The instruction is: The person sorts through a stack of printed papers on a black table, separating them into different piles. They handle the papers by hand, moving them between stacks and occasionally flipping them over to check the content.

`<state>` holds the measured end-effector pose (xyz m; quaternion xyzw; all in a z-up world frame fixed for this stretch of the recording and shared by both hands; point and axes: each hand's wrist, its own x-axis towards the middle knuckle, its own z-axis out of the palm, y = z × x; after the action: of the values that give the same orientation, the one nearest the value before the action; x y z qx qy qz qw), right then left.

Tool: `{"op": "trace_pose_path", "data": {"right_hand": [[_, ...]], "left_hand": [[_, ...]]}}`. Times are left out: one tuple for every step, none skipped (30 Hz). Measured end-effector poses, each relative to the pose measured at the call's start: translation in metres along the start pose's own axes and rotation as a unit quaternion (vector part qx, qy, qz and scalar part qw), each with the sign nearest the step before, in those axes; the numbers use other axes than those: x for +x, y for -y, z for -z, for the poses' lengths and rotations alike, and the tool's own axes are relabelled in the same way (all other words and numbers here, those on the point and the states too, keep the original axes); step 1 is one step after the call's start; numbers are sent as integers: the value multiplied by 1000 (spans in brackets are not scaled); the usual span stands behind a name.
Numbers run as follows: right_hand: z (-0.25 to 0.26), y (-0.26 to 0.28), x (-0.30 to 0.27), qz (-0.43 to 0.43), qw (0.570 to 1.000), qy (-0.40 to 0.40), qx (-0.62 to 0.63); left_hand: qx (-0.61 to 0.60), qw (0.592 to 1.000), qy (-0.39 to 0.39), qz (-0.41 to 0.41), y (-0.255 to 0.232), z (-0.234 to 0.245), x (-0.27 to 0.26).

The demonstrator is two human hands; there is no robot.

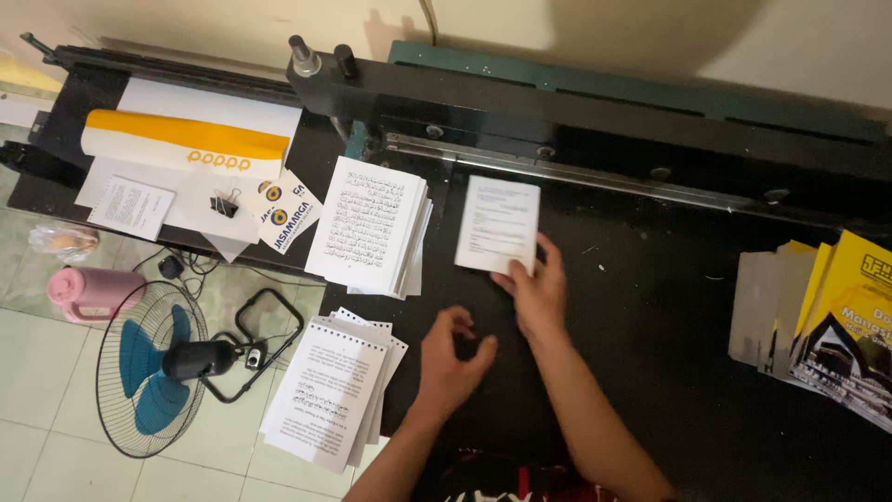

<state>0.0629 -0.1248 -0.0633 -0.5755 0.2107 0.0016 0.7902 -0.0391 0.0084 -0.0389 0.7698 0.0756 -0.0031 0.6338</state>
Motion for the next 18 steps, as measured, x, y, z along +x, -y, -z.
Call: {"op": "trace_pose_path", "data": {"right_hand": [[-9, -4, 4, 1, 1000, -1, 0], [-19, -8, 8, -6, 1000, -4, -17], [-30, -12, 13, -13, 999, -7, -33], [-32, -10, 14, -13, 999, -6, -35], [-35, -9, 16, -11, 999, -10, -32], [-37, -6, 18, -7, 999, -16, -30], [-36, -13, 32, -5, 999, -16, -32], [-33, -22, 42, 12, 999, -20, -41], [-30, -31, 52, 30, 998, -25, -50], [-33, -24, 56, 29, 998, -26, -53], [-36, -17, 60, 14, 998, -19, -56], [-41, -9, 64, -1, 998, -12, -59], [-40, -11, 64, -1, 998, -14, -61], [-40, -11, 65, 8, 998, -9, -59], [-40, -13, 66, 16, 998, -5, -57], [-38, -16, 70, 15, 998, -4, -60], [-36, -19, 74, 15, 998, -4, -58], [-34, -24, 76, 14, 998, -5, -55]], "left_hand": [[-1, 1000, 1, -1, 10, -5, -1], [66, 997, 2, -37, 19, -9, -1], [133, 988, 3, -73, 29, -13, -1], [131, 989, 1, -72, 30, -13, -2], [148, 987, 2, -70, 33, -14, -2], [162, 984, 4, -70, 34, -15, -1], [160, 985, 4, -70, 32, -16, 3], [177, 981, 9, -78, 31, -16, 3], [194, 977, 14, -85, 30, -16, 2], [192, 978, 15, -83, 28, -16, 2], [210, 973, 26, -86, 25, -16, 2], [229, 969, 37, -90, 22, -15, 3], [227, 969, 38, -90, 20, -15, 3], [235, 966, 35, -104, 18, -15, 4], [243, 962, 32, -118, 16, -16, 4], [241, 963, 31, -115, 15, -15, 6], [239, 963, 43, -116, 14, -15, 8], [237, 963, 56, -115, 13, -14, 7]]}}
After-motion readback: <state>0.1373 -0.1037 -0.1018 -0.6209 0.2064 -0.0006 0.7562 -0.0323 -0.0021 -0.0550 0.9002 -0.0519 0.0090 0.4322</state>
